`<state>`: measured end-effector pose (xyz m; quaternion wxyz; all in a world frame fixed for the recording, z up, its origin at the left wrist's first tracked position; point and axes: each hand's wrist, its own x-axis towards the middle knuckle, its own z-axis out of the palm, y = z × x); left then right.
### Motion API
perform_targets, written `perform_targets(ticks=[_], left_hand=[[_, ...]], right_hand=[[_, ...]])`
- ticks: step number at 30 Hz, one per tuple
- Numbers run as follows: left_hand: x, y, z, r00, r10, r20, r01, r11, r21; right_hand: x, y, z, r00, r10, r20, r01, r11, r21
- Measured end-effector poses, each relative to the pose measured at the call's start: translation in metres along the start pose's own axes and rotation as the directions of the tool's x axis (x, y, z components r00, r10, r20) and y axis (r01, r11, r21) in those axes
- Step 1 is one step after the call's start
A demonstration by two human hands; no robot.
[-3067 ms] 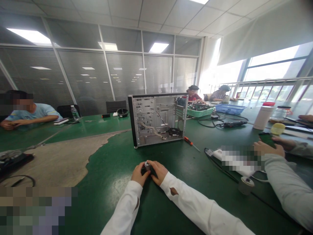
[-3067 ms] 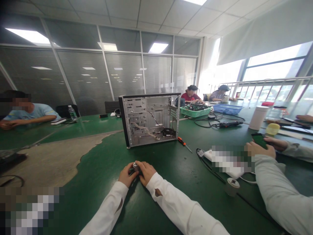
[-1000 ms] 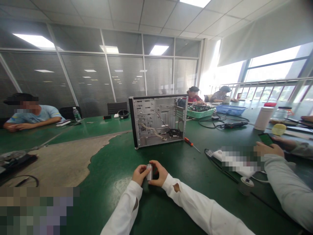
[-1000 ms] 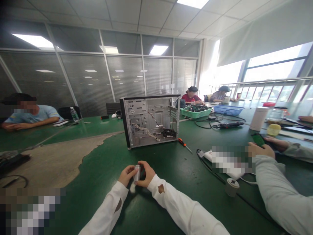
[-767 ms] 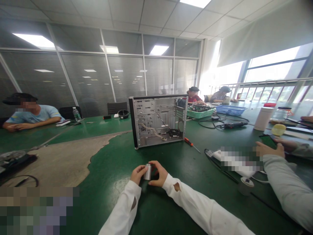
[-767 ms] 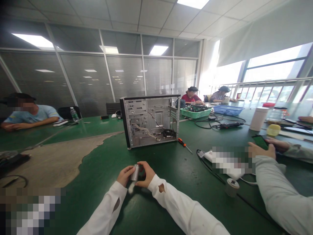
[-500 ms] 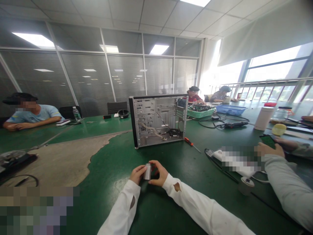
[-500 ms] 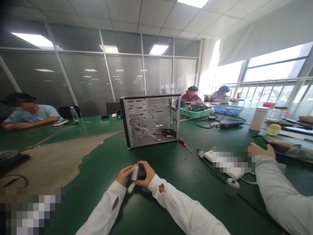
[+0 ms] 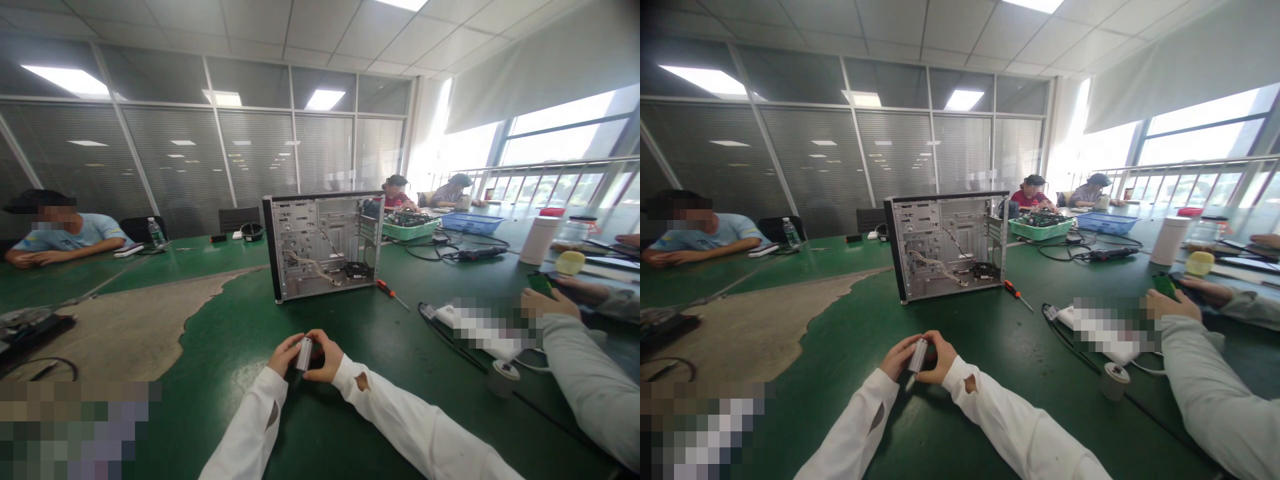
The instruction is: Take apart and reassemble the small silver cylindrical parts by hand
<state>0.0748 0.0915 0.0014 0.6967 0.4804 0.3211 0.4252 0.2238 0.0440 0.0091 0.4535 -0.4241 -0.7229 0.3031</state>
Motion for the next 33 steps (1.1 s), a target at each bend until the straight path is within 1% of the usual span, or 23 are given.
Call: perform_targets(ticks=[2,4,8,12,15,20,25,28,33], left_hand=[[0.001,-0.003,0.0,0.997,0.055,-0.051,-0.049,0.993,0.112],[0.001,-0.004,0.001,0.991,0.109,-0.072,-0.091,0.97,0.224],[-0.001,-0.004,0.005,0.983,0.182,-0.039,-0.151,0.904,0.401],[-0.004,-0.004,0.007,0.978,0.206,-0.031,-0.168,0.866,0.472],[-0.005,-0.002,0.007,0.981,0.188,-0.043,-0.154,0.898,0.411],[-0.005,0.001,0.005,0.996,0.069,-0.062,-0.056,0.981,0.188],[-0.006,0.005,0.007,1.0,-0.002,-0.021,0.002,1.0,-0.009],[-0.007,0.008,0.009,0.999,-0.033,0.014,0.034,0.997,-0.066],[-0.009,0.009,0.009,0.996,-0.061,0.067,0.066,0.995,-0.08]], right_hand=[[0.0,0.001,0.001,1.0,0.014,-0.022,-0.015,1.0,-0.025],[0.0,0.001,0.001,0.998,0.022,-0.061,-0.026,0.998,-0.065],[-0.001,-0.001,0.002,0.991,0.017,-0.133,-0.036,0.989,-0.145],[-0.002,0.0,0.003,0.987,0.0,-0.159,-0.029,0.983,-0.179],[-0.001,0.0,0.003,0.993,-0.013,-0.116,-0.005,0.989,-0.15],[0.0,0.001,-0.001,1.0,-0.008,0.004,0.008,0.999,-0.037],[0.003,0.008,-0.005,0.998,-0.005,0.061,0.001,0.998,0.063],[0.005,0.014,-0.006,0.997,-0.003,0.071,-0.004,0.995,0.1],[0.006,0.019,-0.005,0.997,0.008,0.074,-0.017,0.991,0.13]])
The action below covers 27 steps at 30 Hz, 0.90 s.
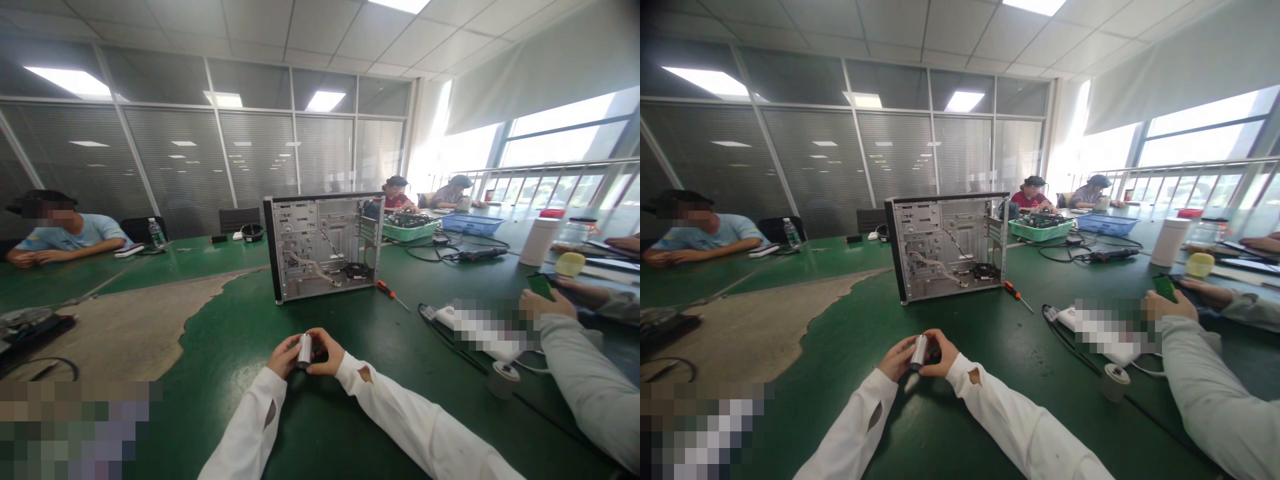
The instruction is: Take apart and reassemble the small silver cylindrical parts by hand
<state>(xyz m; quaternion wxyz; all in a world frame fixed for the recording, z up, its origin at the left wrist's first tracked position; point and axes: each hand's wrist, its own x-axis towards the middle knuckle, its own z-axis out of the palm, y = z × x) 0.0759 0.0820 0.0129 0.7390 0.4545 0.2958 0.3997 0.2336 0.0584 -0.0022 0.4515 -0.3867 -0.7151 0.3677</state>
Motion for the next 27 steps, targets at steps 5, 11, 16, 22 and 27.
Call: perform_targets(ticks=[5,11,16,22,27], left_hand=[[0.001,-0.001,-0.001,0.998,-0.029,0.054,0.029,1.0,0.003],[0.007,-0.008,-0.003,0.998,0.013,-0.068,-0.003,0.989,0.145],[0.014,-0.018,-0.007,0.984,0.136,-0.117,-0.083,0.924,0.372],[0.009,-0.015,-0.007,0.986,0.149,-0.079,-0.11,0.921,0.373],[0.006,-0.01,-0.006,0.992,0.069,-0.103,-0.043,0.971,0.233]], right_hand=[[0.001,0.004,0.002,1.0,0.03,-0.007,-0.03,0.999,0.043],[-0.001,0.001,0.005,0.995,0.059,-0.08,-0.057,0.998,0.024],[-0.003,-0.007,0.005,0.99,0.035,-0.139,-0.045,0.996,-0.072],[-0.003,-0.01,0.005,0.995,0.046,-0.094,-0.052,0.996,-0.068],[-0.003,-0.01,0.003,0.998,0.048,-0.033,-0.049,0.997,-0.052]])
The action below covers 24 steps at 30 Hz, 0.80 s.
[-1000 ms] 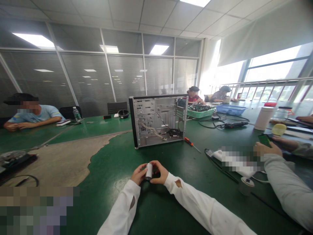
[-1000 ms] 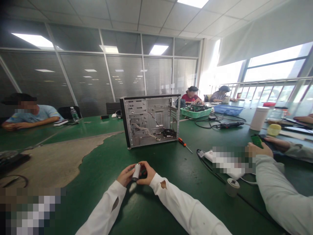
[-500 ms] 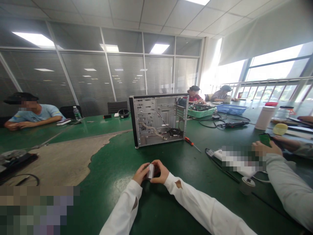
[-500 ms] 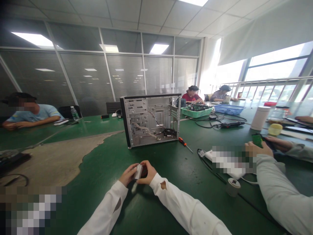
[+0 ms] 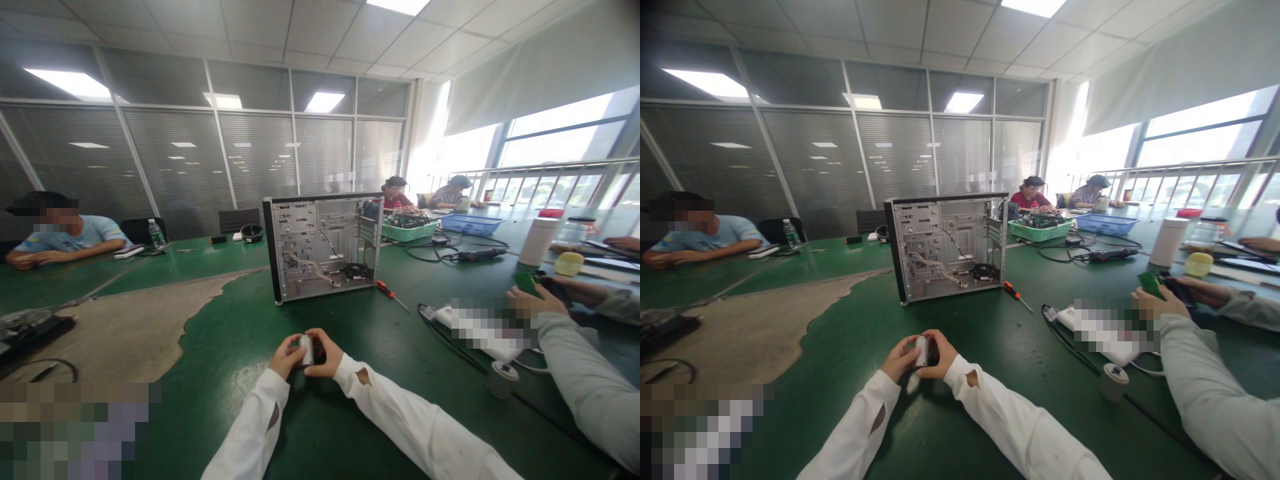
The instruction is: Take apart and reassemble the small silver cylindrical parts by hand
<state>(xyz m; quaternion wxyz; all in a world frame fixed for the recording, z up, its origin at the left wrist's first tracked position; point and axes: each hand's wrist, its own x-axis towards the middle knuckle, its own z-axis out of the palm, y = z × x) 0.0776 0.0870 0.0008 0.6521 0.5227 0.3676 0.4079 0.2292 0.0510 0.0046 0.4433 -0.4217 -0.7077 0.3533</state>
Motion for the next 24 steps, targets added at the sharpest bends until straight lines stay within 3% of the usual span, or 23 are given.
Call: perform_targets(ticks=[5,15,19,24], left_hand=[[0.0,0.002,0.0,0.996,-0.044,0.082,0.055,0.988,-0.145],[0.0,0.006,-0.001,0.98,-0.076,0.184,0.119,0.965,-0.233],[0.002,-0.001,-0.001,0.988,-0.05,0.149,0.071,0.988,-0.137],[0.006,-0.01,0.002,0.997,0.081,-0.004,-0.08,0.986,0.144]], right_hand=[[0.001,0.0,-0.002,0.999,-0.024,0.024,0.023,0.999,0.028],[-0.002,-0.005,-0.003,0.997,-0.054,0.054,0.055,0.998,-0.021],[-0.002,-0.004,-0.001,0.999,-0.038,0.007,0.038,0.999,-0.023],[0.0,0.0,0.0,0.994,0.008,-0.108,-0.015,0.997,-0.07]])
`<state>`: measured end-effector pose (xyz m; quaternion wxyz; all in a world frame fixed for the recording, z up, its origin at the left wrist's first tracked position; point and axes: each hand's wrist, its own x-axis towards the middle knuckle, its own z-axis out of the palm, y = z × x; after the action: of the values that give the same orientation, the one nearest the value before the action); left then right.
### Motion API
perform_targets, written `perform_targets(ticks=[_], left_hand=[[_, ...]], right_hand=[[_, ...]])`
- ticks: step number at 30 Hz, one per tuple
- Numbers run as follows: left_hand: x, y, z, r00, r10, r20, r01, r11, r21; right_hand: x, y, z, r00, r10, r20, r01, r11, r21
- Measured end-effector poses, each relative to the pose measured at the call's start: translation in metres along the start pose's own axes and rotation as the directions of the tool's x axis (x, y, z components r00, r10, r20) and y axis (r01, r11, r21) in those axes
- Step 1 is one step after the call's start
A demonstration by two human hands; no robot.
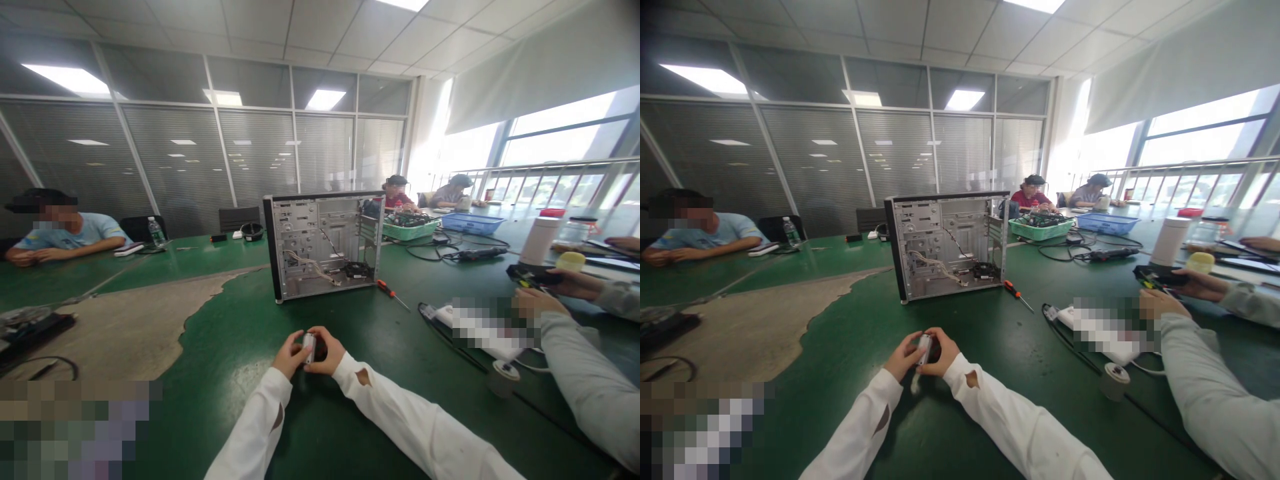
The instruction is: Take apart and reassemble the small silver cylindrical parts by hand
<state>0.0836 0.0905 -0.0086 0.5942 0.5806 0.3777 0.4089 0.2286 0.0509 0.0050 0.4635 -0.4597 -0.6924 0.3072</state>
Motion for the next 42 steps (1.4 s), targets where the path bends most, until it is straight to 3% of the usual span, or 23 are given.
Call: perform_targets(ticks=[2,5,13,21,30,35,42], left_hand=[[-0.001,0.002,0.001,0.998,0.064,-0.026,-0.062,0.993,0.097],[-0.002,0.005,0.002,0.997,0.081,-0.015,-0.079,0.991,0.108],[-0.001,0.001,-0.004,0.998,-0.058,0.014,0.059,0.993,-0.098],[-0.005,0.011,-0.005,0.988,-0.105,0.112,0.138,0.926,-0.353],[-0.002,0.011,-0.005,0.984,-0.164,0.063,0.175,0.953,-0.246],[-0.004,0.014,-0.002,0.979,-0.15,0.141,0.178,0.959,-0.221],[-0.005,0.017,-0.002,0.97,-0.122,0.209,0.164,0.966,-0.198]], right_hand=[[0.0,0.0,0.0,0.999,0.006,-0.046,-0.007,1.0,-0.014],[0.0,-0.001,0.001,0.998,0.014,-0.057,-0.015,1.0,-0.017],[0.0,-0.001,-0.001,0.998,-0.005,0.057,0.004,1.0,0.015],[0.008,0.014,-0.004,0.983,-0.011,0.183,-0.036,0.967,0.251],[0.004,0.013,0.003,0.993,0.091,0.073,-0.11,0.943,0.313],[0.009,0.013,0.003,0.982,0.173,0.08,-0.19,0.878,0.439],[0.012,0.012,-0.001,0.968,0.23,0.1,-0.25,0.845,0.473]])
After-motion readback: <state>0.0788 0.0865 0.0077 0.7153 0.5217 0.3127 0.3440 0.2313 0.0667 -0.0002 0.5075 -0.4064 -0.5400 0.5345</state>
